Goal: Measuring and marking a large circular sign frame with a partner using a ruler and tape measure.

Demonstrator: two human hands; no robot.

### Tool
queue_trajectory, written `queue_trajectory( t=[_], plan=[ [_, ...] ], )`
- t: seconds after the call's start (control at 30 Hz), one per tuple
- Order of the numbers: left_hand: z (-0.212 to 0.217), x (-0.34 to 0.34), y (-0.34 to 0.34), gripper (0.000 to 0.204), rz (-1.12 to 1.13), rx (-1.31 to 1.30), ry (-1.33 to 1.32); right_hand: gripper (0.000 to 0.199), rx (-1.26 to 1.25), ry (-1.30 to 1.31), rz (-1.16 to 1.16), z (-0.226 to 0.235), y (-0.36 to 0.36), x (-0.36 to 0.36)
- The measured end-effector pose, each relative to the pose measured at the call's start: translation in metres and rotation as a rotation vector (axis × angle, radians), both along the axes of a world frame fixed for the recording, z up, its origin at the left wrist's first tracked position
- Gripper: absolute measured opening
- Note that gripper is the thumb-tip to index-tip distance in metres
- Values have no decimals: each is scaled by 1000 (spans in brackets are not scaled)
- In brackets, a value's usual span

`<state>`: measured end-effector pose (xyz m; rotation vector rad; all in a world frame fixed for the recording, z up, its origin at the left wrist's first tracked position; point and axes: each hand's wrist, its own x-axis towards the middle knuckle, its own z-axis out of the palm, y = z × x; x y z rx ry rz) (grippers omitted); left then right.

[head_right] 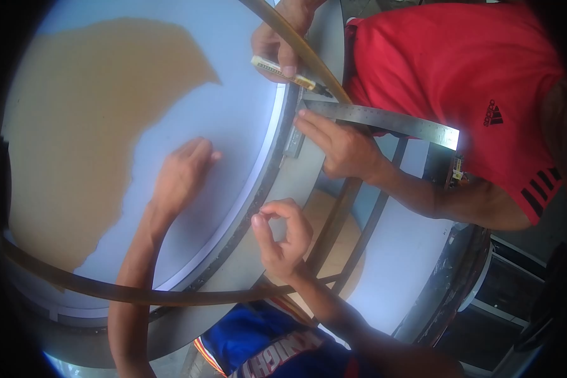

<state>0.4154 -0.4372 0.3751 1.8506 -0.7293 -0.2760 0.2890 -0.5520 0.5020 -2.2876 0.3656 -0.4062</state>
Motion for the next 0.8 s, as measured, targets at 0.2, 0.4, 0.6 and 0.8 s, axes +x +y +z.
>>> queue_trajectory(
  t=[0.2,0.4,0.6,0.8],
  plan=[
    [6,1,-2,26,12,61,48,14,-38,0,-18,1,2,4],
    [7,0,-1,27,35,77,66,13,-27,-20,-17,1,4,4],
    [7,2,-1,26,56,59,57,13,-16,-27,-16,2,5,7],
    [10,2,-1,26,60,66,53,13,-21,-23,-12,4,4,6]
  ],
)
